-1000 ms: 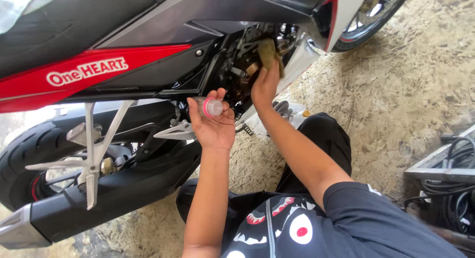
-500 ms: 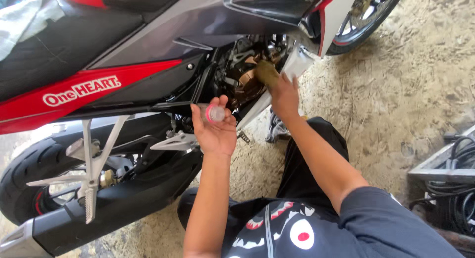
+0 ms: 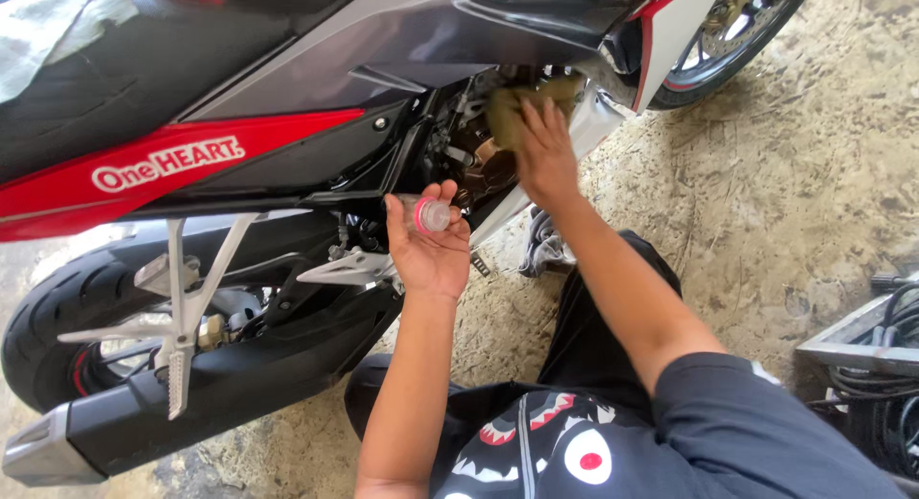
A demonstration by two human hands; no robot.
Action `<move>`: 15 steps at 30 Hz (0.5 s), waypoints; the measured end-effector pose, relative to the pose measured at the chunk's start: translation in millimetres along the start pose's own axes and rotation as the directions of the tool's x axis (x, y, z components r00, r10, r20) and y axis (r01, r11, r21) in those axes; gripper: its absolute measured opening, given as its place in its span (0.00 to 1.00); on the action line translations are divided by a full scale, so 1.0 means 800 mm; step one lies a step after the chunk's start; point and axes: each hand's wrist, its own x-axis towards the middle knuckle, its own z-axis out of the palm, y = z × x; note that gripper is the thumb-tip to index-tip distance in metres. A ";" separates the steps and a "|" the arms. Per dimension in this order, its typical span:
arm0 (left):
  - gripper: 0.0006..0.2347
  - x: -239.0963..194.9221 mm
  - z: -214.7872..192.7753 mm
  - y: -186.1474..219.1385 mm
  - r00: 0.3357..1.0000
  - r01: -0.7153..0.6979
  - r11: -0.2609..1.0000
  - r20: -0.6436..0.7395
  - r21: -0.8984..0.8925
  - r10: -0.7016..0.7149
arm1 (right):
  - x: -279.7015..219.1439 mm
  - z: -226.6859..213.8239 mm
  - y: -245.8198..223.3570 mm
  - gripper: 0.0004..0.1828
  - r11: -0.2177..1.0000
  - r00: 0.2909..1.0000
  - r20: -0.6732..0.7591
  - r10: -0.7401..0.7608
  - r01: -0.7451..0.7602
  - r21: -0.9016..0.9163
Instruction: The person wipes the exterior panels and engine components of a red and white motorcycle with a sponge, applying a liquid from a small bottle.
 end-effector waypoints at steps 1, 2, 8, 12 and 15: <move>0.25 -0.003 0.000 0.004 1.000 0.000 1.000 0.004 -0.007 0.000 | -0.010 -0.016 -0.003 0.23 1.000 0.999 0.038 0.028 -0.028 0.005; 0.25 -0.001 0.003 0.007 1.000 -0.004 1.000 0.016 -0.014 0.004 | -0.006 -0.023 -0.005 0.23 0.999 0.996 0.070 0.050 -0.050 0.008; 0.25 -0.005 0.000 0.009 0.999 -0.023 0.999 0.038 -0.023 0.023 | 0.078 0.060 -0.077 0.14 0.768 0.830 -0.115 0.545 -0.440 0.465; 0.25 -0.003 0.002 0.008 0.998 -0.006 1.000 0.063 -0.019 0.008 | 0.052 0.058 -0.090 0.21 0.970 0.981 -0.128 0.144 -0.114 0.214; 0.25 0.000 0.001 0.006 0.999 0.011 1.000 0.050 -0.029 -0.009 | 0.006 0.025 -0.026 0.15 0.944 0.970 0.230 0.081 -0.149 0.294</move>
